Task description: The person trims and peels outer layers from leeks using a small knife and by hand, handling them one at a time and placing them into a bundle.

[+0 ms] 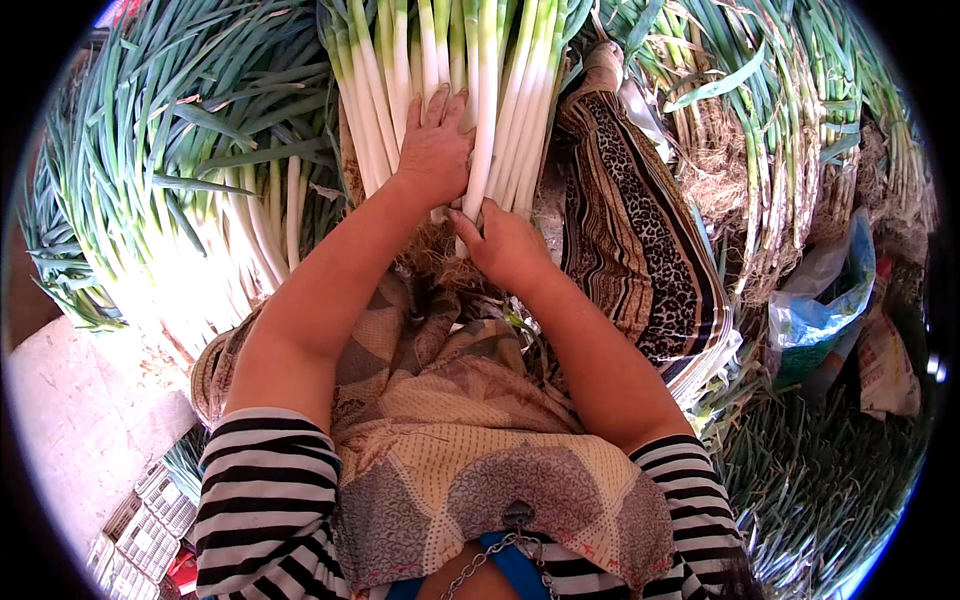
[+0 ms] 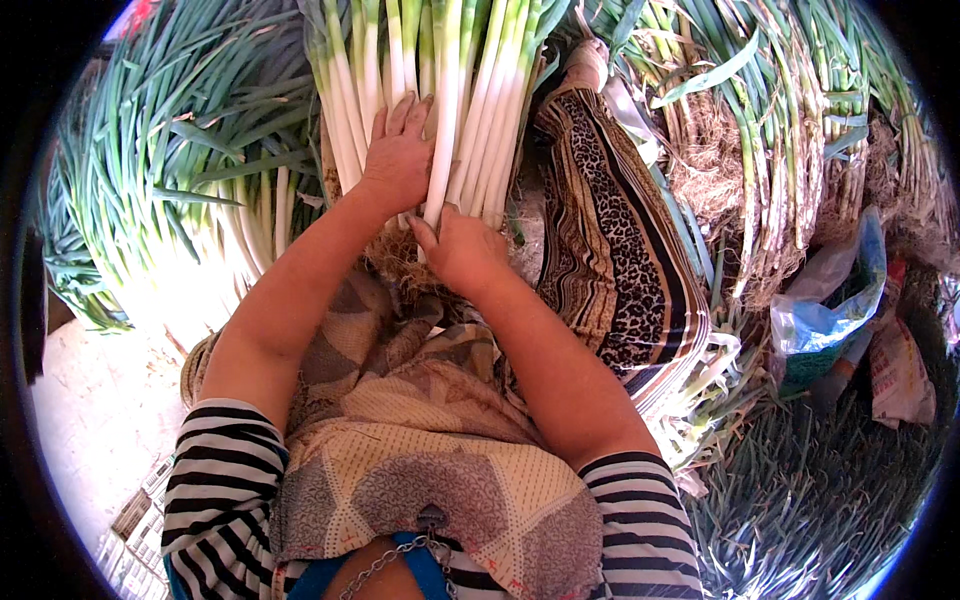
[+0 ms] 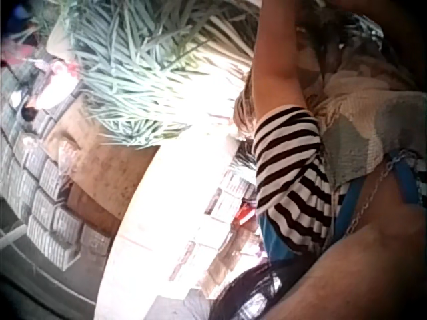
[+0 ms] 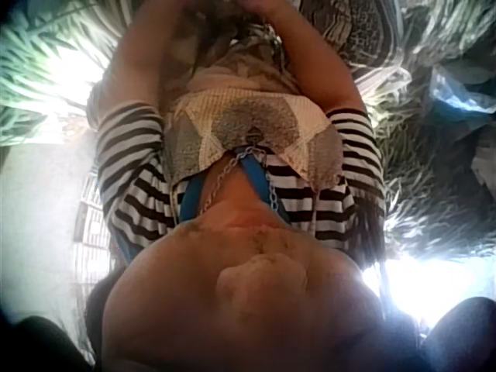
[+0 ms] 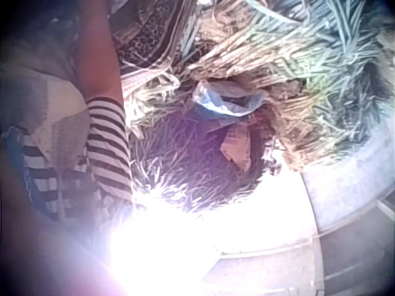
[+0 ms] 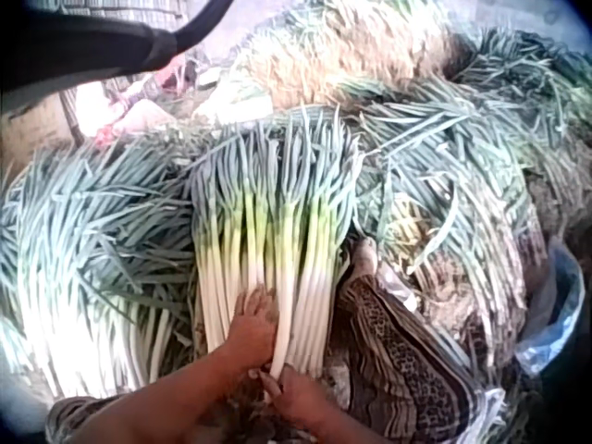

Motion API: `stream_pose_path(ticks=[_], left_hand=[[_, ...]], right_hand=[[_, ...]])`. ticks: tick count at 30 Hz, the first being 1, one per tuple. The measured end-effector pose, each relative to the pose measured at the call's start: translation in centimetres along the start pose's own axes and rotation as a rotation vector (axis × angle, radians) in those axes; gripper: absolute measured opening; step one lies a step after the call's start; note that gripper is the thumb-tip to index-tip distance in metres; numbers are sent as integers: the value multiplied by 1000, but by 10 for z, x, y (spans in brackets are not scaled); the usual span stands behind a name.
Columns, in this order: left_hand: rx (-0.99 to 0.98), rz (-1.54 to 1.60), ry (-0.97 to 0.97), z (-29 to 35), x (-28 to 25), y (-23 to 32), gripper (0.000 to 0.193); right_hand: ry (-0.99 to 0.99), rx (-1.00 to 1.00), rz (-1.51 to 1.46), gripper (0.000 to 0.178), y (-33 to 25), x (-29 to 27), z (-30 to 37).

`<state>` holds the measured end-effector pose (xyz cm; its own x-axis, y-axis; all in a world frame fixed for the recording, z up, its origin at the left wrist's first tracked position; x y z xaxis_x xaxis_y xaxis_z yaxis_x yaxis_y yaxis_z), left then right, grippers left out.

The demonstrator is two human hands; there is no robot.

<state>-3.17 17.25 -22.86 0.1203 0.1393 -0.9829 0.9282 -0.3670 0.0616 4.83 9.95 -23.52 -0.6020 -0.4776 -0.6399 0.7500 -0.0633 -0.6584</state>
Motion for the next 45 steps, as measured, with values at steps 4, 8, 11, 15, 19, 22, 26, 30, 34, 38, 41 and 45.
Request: stream_pose_path(ticks=[4, 8, 11, 15, 19, 22, 26, 30, 34, 38, 41, 45], left_hand=[[33, 45, -16, 5, 5, 4, 39], [46, 74, -75, 11, 15, -1, 34], [35, 153, -4, 9, -2, -1, 25], [-9, 81, 28, 10, -11, 0, 24], [21, 159, 69, 21, 3, -10, 30], [-95, 377, 98, 15, 7, -5, 39], [-219, 62, -22, 15, 35, 6, 51], [-136, -14, -110, 10, 38, 4, 54], [-177, -67, -143, 4, 31, 19, 59], [-248, -57, -137, 4, 29, 27, 72], [-240, -26, -133, 2, 32, 30, 76], [-230, -58, -137, -1, 31, 32, 77]], right_hand=[[22, 45, 106, 42, 7, -5, 2], [-11, 99, 92, 44, 28, 18, -6], [-2, 158, -37, 46, 32, 22, -15], [-65, 163, -168, 46, 27, 34, -23], [-121, 187, -124, 44, 22, 33, -26], [-137, 90, 16, 38, 17, 19, -20], [-124, 133, 18, 29, 24, 30, -32], [-426, -208, 119, 33, 28, 37, -36], [-580, -107, 271, 36, 27, -57, 8], [-176, -104, -24, 35, 71, -173, -1], [483, 481, -72, 24, 216, -249, 6], [649, 839, 386, 63, 359, -267, 35]])
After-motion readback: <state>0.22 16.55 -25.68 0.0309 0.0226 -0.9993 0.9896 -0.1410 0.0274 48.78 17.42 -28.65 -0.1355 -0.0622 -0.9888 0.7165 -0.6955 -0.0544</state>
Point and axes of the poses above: each hand's wrist, its own z-axis away from the middle knuckle, its own x-axis out of the palm, y = z × x, the point moved 8 cm from there along -z, towards the middle knuckle, and after that the axes turned 7 degrees about y, right-handed, at the moved point
